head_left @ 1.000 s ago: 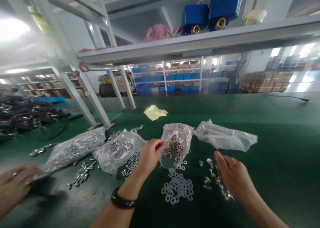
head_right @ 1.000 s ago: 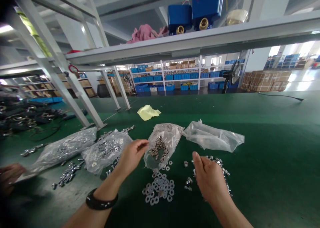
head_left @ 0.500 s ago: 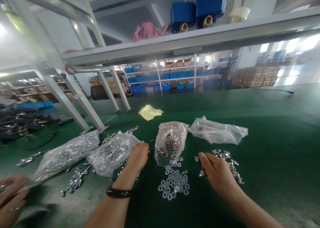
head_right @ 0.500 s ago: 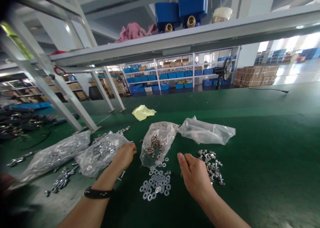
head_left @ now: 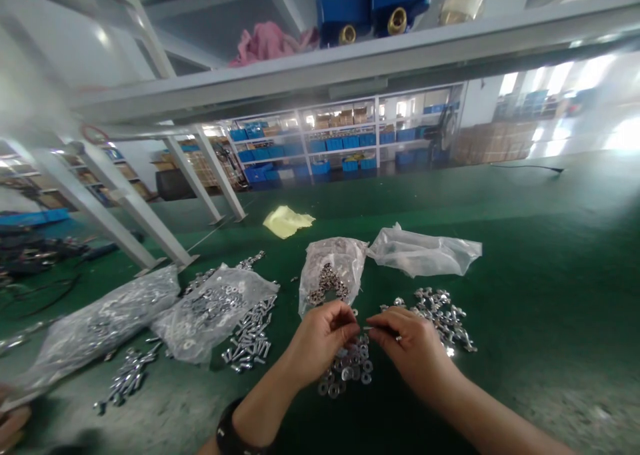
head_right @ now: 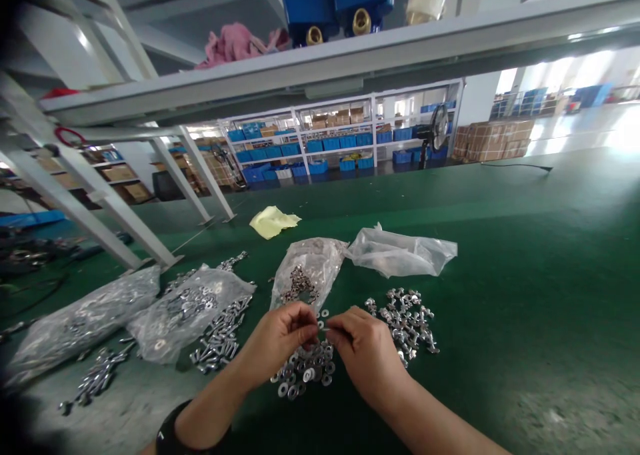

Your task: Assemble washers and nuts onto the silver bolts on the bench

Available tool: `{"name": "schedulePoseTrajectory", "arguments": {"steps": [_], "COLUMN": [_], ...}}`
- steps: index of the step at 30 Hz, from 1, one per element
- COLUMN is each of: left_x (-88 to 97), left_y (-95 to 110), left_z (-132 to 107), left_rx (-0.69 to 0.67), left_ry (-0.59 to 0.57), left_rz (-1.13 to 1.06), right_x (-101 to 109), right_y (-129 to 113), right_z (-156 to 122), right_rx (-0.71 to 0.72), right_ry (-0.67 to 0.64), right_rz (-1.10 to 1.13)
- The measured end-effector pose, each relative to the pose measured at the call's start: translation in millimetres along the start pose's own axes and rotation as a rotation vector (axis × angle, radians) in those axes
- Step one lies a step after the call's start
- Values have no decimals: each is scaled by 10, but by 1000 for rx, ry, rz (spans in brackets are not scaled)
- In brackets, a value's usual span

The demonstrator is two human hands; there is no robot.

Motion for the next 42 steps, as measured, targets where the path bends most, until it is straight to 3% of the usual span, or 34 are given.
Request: {"name": "schedulePoseTrajectory", "arguments": {"steps": [3, 5, 17, 20, 24, 26, 28, 35, 42], "left_x": [73, 62, -23, -4, 14, -13, -43, -106, -101], "left_y": [-120, -184, -189, -150, -123, -109, -95, -102, -144], "left_z": [9, 14, 4, 23, 43, 47, 44, 29, 36], "left_rx": [44, 53, 68, 75, 226, 248, 230, 198, 127], "left_ry": [20, -10, -46, 16, 27, 5, 14, 67, 112], "left_rz": [513, 685, 872, 738, 110, -187, -348, -406, -458], "right_x": [24, 32, 5, 7, 0, -10, -18, -10, -26], "right_y": [35, 29, 32, 35, 46, 46, 44, 17, 9], "right_z": [9, 11, 12, 12, 19, 21, 17, -7, -2], "right_rx": [-51, -57, -50, -79, -150, -140, -117, -114, -185], "right_ry": [21, 12, -11, -11, -7, 1, 22, 39, -13], "right_rz": [-15, -11, 5, 27, 85, 83, 65, 30, 171]}}
Point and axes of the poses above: each hand's wrist, its own z-axis towards the middle knuckle, its own x-axis out of the back of the hand, y = z × x, the point moved 2 cm from there along z, towards the middle knuckle, and after that the axes turned 10 degrees about -y, right-handed, at the moved point
